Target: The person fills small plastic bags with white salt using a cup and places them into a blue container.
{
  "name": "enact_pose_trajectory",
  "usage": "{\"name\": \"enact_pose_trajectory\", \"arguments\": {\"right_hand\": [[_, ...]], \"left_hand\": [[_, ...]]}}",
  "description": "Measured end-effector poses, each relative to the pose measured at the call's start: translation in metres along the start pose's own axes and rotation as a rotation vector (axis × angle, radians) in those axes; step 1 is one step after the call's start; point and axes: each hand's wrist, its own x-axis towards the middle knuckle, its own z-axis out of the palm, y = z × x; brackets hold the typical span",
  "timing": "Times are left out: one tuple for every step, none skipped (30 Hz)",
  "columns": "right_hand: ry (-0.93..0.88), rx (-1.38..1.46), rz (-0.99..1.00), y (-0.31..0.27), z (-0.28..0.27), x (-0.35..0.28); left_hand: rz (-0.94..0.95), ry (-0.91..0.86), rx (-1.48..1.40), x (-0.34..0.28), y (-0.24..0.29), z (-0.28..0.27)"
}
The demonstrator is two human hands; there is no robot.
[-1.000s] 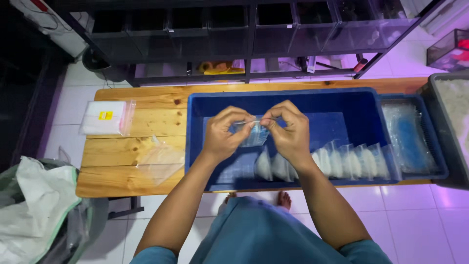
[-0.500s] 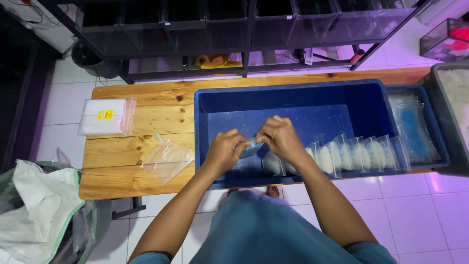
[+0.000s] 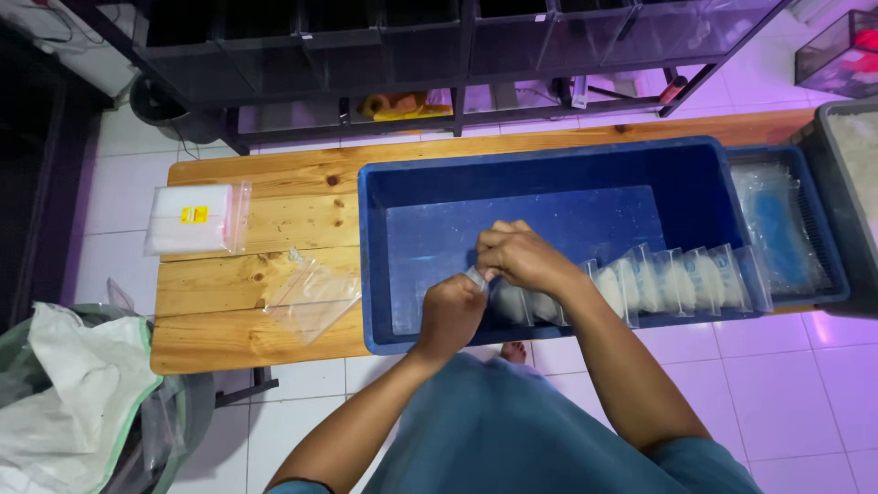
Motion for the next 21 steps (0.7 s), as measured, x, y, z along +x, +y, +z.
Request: {"name": "enact_pose_trajectory", "arguments": {"right_hand": [[0.003,0.0,0.004,0.002,0.001,-0.001],[-0.037,-0.026,-0.004,0.005,0.002,-0.002],[-0.078,-0.052,-0.011,0.007,0.003,-0.003],[-0.078,-0.05,-0.011,0.011,0.006,-0.006],[-0.092,-0.007,-0.001,0.015,0.008,-0.008],[-0.107,0.037,0.01,0.018,0.012,-0.011],[-0.108,0.04,0.011,0.018,0.012,-0.011],[-0.115,0.07,0.001,0.018,0.011,-0.011],[-0.122,0.1,-0.009,0.018,0.01,-0.011],[-0.12,0.099,-0.007,0.017,0.008,-0.012],[-0.103,0.152,-0.003,0.015,0.006,-0.012],[-0.089,0.207,0.002,0.013,0.004,-0.012],[-0.088,0.207,0.003,0.013,0.005,-0.015],[-0.103,0.221,0.045,0.014,0.006,-0.016],[-0.117,0.235,0.088,0.014,0.007,-0.017],[-0.121,0.236,0.084,0.012,0.004,-0.017],[-0.133,0.205,0.076,0.01,0.002,-0.016],[-0.144,0.172,0.068,0.009,-0.002,-0.016],[-0.146,0.17,0.064,0.005,-0.004,-0.017],[-0.165,0.118,0.071,0.001,-0.007,-0.019],[-0.185,0.066,0.077,-0.003,-0.01,-0.02]], "left_hand": [[0.003,-0.003,-0.002,-0.003,0.001,0.002],[-0.386,-0.151,-0.178,-0.006,0.001,0.004],[-0.778,-0.296,-0.352,-0.009,0.002,0.006],[-0.779,-0.296,-0.351,-0.007,0.005,0.004],[-0.858,-0.366,-0.369,-0.005,0.008,0.002],[-0.938,-0.438,-0.385,-0.004,0.011,-0.001],[-0.941,-0.44,-0.384,-0.008,0.007,0.006],[-0.949,-0.42,-0.437,-0.011,0.003,0.013],[-0.956,-0.4,-0.49,-0.013,-0.001,0.019],[-0.954,-0.402,-0.489,-0.008,-0.001,0.016],[-0.932,-0.467,-0.442,-0.002,-0.001,0.013],[-0.911,-0.531,-0.396,0.002,0.0,0.01],[-0.91,-0.532,-0.396,0.01,-0.002,0.005],[-0.88,-0.622,-0.324,0.017,-0.004,0.0],[-0.847,-0.711,-0.252,0.024,-0.007,-0.006],[-0.851,-0.707,-0.252,0.022,-0.031,0.007],[-0.8,-0.751,-0.135,0.02,-0.056,0.02],[-0.744,-0.793,-0.018,0.019,-0.08,0.034],[-0.745,-0.789,-0.019,0.024,-0.079,0.034],[-0.653,-0.94,-0.017,0.029,-0.078,0.033],[-0.556,-1.088,-0.014,0.034,-0.078,0.033]]}}
